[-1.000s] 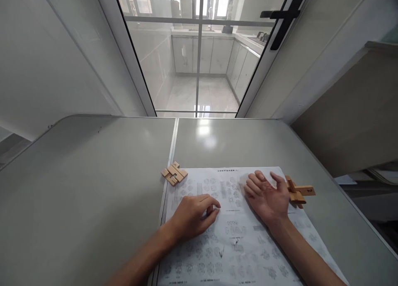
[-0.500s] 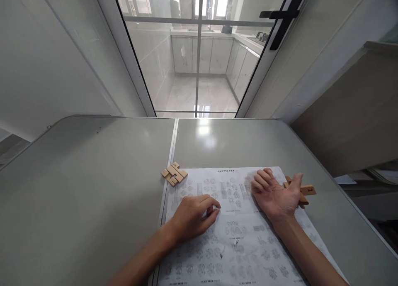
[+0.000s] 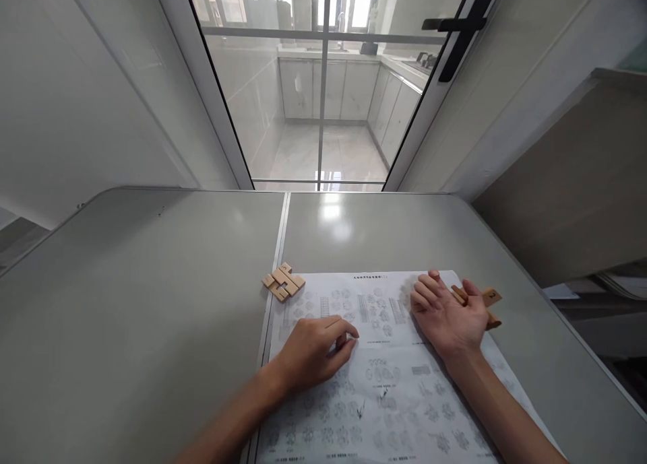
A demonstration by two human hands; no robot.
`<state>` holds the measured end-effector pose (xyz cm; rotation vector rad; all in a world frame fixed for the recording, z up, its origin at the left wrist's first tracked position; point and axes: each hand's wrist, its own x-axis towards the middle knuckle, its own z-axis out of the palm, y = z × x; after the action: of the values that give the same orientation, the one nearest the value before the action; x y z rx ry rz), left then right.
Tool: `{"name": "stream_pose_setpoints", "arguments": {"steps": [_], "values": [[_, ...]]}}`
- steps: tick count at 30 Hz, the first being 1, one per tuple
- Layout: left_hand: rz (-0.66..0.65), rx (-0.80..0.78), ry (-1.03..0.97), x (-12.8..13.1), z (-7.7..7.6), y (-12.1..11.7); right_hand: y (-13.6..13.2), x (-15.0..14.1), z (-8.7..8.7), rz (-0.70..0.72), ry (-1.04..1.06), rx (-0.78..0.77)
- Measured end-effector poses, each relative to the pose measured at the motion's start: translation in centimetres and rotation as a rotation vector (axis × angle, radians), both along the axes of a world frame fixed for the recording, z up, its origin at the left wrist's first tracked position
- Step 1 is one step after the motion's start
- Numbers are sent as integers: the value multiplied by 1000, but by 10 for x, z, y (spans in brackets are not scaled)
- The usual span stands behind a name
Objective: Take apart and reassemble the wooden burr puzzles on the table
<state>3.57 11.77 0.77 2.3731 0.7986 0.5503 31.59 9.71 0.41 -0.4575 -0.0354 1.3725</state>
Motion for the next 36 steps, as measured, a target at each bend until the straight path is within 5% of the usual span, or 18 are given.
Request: {"name": "stream_pose_setpoints", "arguments": {"steps": [18,31,36], "values": [[10,8,7,1,7,0,6,-5,-8,54,-244,-38],[6,7,23,1,3,0,-15,-36,-16,462,-1064,188],[1,-4,18,1,5,0,-20,-39,-14,442,-1434,265]]}}
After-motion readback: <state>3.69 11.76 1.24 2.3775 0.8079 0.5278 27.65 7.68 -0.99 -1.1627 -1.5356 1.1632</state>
